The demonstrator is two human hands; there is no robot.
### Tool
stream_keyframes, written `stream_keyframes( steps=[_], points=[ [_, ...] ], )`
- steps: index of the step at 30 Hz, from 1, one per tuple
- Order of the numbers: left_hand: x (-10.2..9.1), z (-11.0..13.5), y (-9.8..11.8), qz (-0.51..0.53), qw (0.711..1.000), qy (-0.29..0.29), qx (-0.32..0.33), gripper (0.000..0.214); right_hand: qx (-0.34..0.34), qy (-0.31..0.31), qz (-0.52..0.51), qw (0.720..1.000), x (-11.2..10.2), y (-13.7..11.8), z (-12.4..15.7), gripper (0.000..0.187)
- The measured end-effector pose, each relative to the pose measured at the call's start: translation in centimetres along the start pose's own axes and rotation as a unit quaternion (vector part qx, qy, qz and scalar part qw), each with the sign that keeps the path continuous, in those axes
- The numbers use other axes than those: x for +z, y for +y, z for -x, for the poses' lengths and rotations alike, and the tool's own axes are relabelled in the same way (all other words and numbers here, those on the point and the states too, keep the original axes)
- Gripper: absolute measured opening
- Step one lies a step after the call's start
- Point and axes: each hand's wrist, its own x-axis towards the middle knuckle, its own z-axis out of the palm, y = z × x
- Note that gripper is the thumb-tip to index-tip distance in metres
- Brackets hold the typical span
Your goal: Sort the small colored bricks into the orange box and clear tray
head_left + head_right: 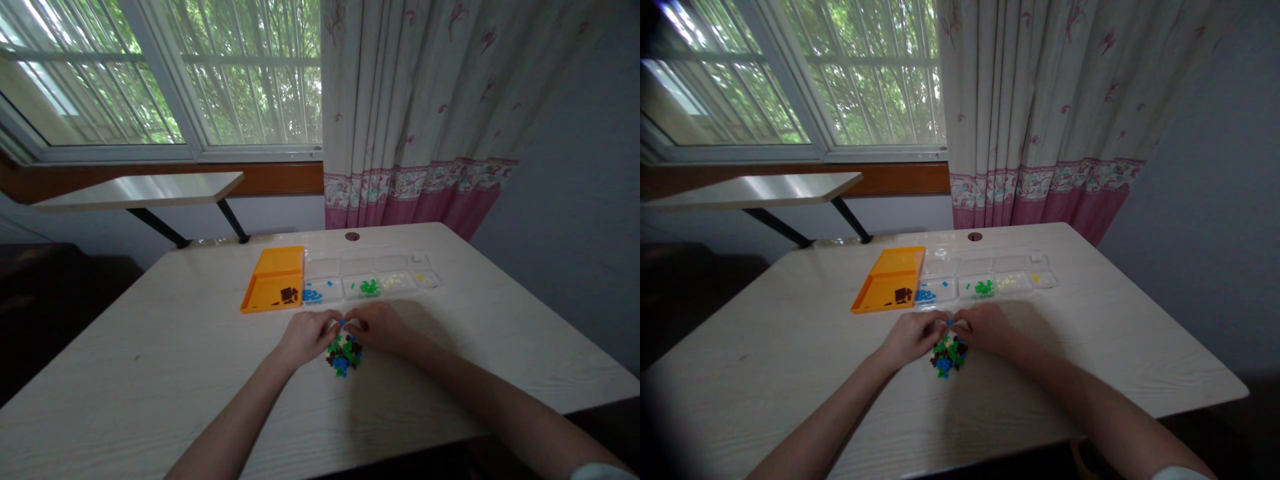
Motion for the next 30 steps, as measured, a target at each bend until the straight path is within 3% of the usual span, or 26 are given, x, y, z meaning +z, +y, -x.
stream_keyframes(
  steps=[14,23,30],
  points=[
    [0.12,-0.07,0.05,0.01,1.0,0.012,0.006,0.022,-0.025,0.025,-0.007,0.999,0.02,0.13,0.06,0.016],
    [0.35,-0.14,-0.08,0.046,0.999,0.023,-0.016,0.023,-0.007,0.044,-0.024,0.999,-0.36,0.05,0.02,0.015],
    [0.71,-0.17,-0.18,0.095,0.993,0.066,-0.03,0.022,0.006,0.042,-0.026,0.999,-0.31,0.08,-0.07,0.016]
  ],
)
